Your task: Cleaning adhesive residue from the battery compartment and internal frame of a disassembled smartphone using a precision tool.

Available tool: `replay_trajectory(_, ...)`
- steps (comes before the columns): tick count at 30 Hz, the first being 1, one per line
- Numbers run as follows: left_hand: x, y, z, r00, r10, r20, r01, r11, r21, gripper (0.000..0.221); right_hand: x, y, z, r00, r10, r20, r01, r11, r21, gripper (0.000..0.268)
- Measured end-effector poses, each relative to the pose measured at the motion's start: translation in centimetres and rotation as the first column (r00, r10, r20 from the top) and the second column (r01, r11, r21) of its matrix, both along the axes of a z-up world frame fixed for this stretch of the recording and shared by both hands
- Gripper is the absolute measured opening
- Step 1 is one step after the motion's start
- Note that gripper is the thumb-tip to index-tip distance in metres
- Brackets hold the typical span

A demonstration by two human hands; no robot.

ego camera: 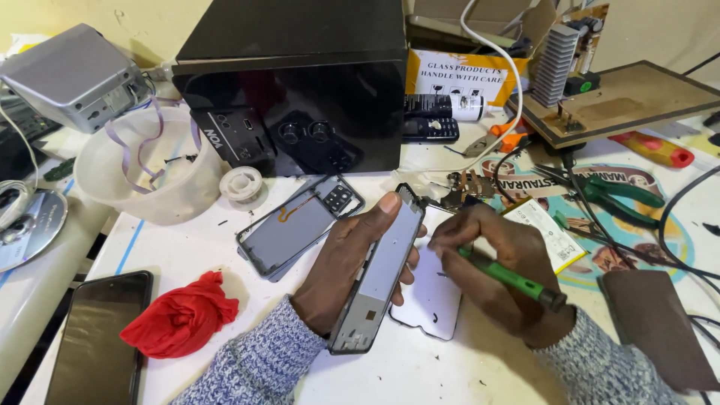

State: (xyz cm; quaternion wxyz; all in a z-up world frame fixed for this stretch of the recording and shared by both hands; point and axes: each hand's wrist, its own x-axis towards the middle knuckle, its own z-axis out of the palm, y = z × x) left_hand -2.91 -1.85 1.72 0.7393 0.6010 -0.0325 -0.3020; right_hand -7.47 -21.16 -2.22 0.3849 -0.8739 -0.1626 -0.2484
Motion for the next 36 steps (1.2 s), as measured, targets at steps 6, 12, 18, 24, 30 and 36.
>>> replay_trajectory(6, 0.3, 0.3, 0.6, 1.0, 0.006, 0.013, -0.007, 0.999, 0.046, 0.063, -1.4, 1.9, 0.9, 0.979, 0.203, -0.01, -0.201, 0.975, 0.098, 0.01)
replay_trajectory(12, 1.4, 0.8, 0.1, 0.996, -0.039, -0.078, 0.036, 0.998, -0.045, 0.064, -0.6, 1.1, 0.5, 0.998, 0.062, 0.018, -0.064, 0.994, 0.087, 0.009)
replay_trajectory(18, 1.3, 1.0, -0.1, 0.994, -0.024, 0.111, 0.018, 0.998, 0.054, 0.061, -1.1, 3.1, 1.3, 0.974, 0.226, 0.009, -0.225, 0.969, 0.097, 0.012)
replay_trajectory(24, 1.5, 1.1, 0.0, 0.999, 0.002, 0.036, -0.004, 0.999, 0.039, 0.061, -2.4, 4.0, 0.9, 0.969, 0.208, -0.136, -0.192, 0.974, 0.122, 0.009)
replay_trajectory(30, 1.5, 1.5, 0.6, 0.994, -0.043, 0.098, 0.032, 0.994, 0.107, 0.071, -1.1, 3.1, 0.0, 0.995, 0.089, -0.048, -0.084, 0.992, 0.096, 0.006)
replay_trajectory(36, 1.5, 0.9, 0.4, 0.999, 0.033, -0.018, -0.032, 0.997, 0.073, 0.065, -2.7, 4.1, 0.5, 0.954, 0.273, -0.124, -0.268, 0.962, 0.049, 0.008)
